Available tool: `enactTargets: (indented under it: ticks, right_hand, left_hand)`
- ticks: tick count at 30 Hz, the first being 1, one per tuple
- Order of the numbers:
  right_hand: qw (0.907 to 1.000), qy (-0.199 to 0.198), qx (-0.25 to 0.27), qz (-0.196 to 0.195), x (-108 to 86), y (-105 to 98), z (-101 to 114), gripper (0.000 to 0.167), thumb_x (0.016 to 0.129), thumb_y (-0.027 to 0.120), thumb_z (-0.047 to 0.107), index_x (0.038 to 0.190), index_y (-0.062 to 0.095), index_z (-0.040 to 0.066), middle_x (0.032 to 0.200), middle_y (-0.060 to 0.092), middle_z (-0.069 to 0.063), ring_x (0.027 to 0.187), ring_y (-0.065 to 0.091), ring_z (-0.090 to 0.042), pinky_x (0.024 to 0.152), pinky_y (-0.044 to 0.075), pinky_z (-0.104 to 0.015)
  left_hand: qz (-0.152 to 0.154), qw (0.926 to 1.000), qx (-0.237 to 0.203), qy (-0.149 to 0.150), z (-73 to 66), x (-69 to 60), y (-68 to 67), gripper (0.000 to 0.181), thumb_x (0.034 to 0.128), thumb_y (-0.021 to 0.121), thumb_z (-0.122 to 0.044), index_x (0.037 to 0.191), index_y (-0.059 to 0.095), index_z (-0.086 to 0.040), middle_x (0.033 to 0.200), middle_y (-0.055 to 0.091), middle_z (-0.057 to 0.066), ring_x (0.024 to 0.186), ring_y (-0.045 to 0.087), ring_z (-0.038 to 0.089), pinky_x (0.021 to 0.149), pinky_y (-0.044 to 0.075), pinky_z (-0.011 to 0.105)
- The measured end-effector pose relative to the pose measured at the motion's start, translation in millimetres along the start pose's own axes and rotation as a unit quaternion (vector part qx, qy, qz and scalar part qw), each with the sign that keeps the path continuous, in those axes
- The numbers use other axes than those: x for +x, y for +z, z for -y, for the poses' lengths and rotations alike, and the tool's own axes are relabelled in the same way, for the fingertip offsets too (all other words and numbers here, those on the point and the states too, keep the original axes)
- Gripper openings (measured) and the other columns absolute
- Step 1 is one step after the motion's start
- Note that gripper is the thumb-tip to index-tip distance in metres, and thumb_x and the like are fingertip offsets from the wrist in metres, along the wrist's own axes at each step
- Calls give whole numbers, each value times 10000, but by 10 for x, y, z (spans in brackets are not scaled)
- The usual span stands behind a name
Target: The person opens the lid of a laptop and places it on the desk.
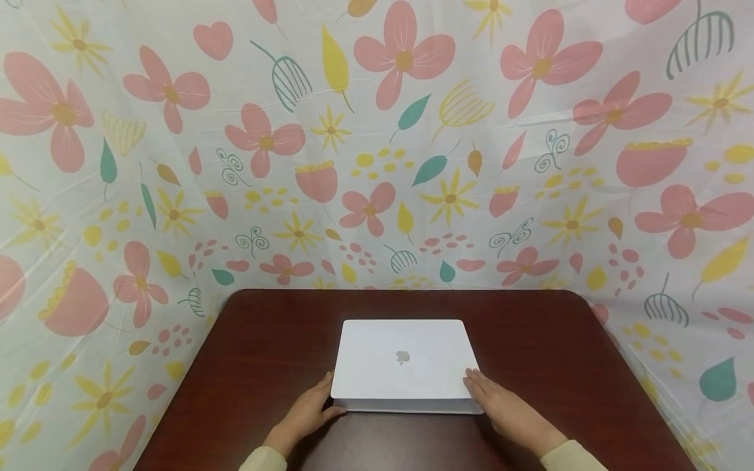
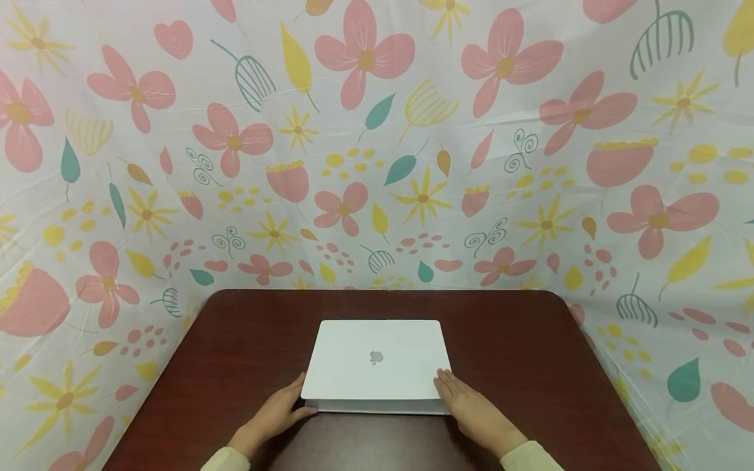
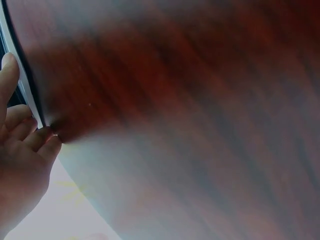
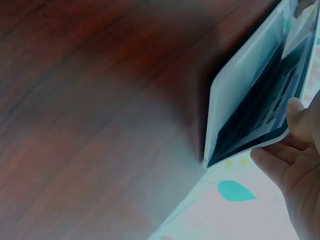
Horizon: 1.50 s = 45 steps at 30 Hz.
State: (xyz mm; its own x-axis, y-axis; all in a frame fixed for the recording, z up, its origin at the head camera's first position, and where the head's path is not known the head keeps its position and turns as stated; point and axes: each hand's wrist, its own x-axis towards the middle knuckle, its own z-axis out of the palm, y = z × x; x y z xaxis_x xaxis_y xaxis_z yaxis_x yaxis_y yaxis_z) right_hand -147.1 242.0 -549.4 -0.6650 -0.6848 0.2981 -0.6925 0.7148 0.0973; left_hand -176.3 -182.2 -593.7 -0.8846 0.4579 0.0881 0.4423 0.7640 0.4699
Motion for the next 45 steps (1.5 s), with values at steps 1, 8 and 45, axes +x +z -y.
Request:
enactTargets:
  ticks: [1, 8, 45]
  right_hand:
    - [10000, 31, 35, 53, 7, -15, -6, 564, 677, 657, -100, 1235, 582, -59, 1269, 591, -212, 1150, 594, -306, 879, 527, -436]
    - [9998, 98, 0, 152, 44, -123, -47, 565, 692, 684, -77, 1247, 585, -46, 1248, 614, -183, 1136, 606, -287, 880, 527, -426]
    - [9880, 908, 1200, 341, 460, -542, -333, 306, 845, 628, -99, 1144, 658, -39, 1089, 695, -113, 1001, 669, -249, 793, 558, -357]
  left_hand:
    - [4, 10000, -10, -10, -1, 2, -3, 749, 862, 691, -396, 1426, 424, 17, 1403, 438, 296, 1295, 432, 431, 996, 409, 554]
    - [30, 10000, -30, -31, 3, 21, -6, 751, 855, 700, -405, 1415, 439, 22, 1371, 450, 332, 1270, 454, 446, 970, 432, 554]
    - [158, 9994, 323, 6, -22, 43, -15, 695, 856, 702, -382, 1379, 491, 24, 1468, 417, 186, 1294, 457, 375, 966, 455, 502]
